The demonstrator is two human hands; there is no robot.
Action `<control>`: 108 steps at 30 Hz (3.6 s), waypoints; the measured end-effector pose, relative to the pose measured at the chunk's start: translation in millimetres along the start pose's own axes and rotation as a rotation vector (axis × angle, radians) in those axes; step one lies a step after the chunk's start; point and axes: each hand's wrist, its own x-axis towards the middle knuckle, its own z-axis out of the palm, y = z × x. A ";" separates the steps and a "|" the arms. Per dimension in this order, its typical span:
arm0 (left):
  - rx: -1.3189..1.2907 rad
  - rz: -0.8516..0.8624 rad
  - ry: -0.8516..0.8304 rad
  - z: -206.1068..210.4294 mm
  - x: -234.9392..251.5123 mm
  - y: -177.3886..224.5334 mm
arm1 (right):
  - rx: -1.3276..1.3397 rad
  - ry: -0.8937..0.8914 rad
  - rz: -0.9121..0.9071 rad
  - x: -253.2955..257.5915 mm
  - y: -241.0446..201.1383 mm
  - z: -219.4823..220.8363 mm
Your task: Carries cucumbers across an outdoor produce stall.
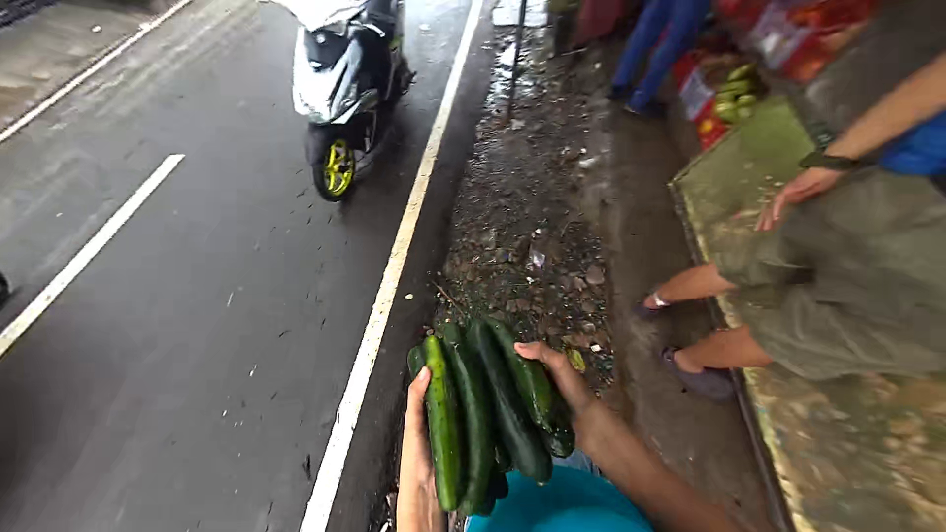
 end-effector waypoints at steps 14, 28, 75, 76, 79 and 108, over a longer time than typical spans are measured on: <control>0.188 -0.131 -0.075 163.4 250.1 -31.4 | 0.252 0.052 -0.052 154.7 -200.7 -99.9; 0.072 -0.384 -0.256 374.2 510.5 -100.8 | 0.341 0.189 -0.234 273.1 -467.2 -204.7; 0.214 -0.519 -0.377 1149.9 1740.4 -68.4 | 0.349 0.170 -0.542 1105.9 -1612.9 -384.7; 0.216 -0.526 -0.402 1166.3 1769.0 -74.2 | 0.334 0.169 -0.583 1122.6 -1634.1 -393.3; 0.250 -0.590 -0.460 1213.2 1856.8 -89.8 | 0.322 0.227 -0.696 1174.2 -1695.8 -414.4; 0.589 -0.787 -1.195 1887.0 2284.1 -286.4 | 0.650 0.555 -1.154 1281.8 -2297.6 -654.4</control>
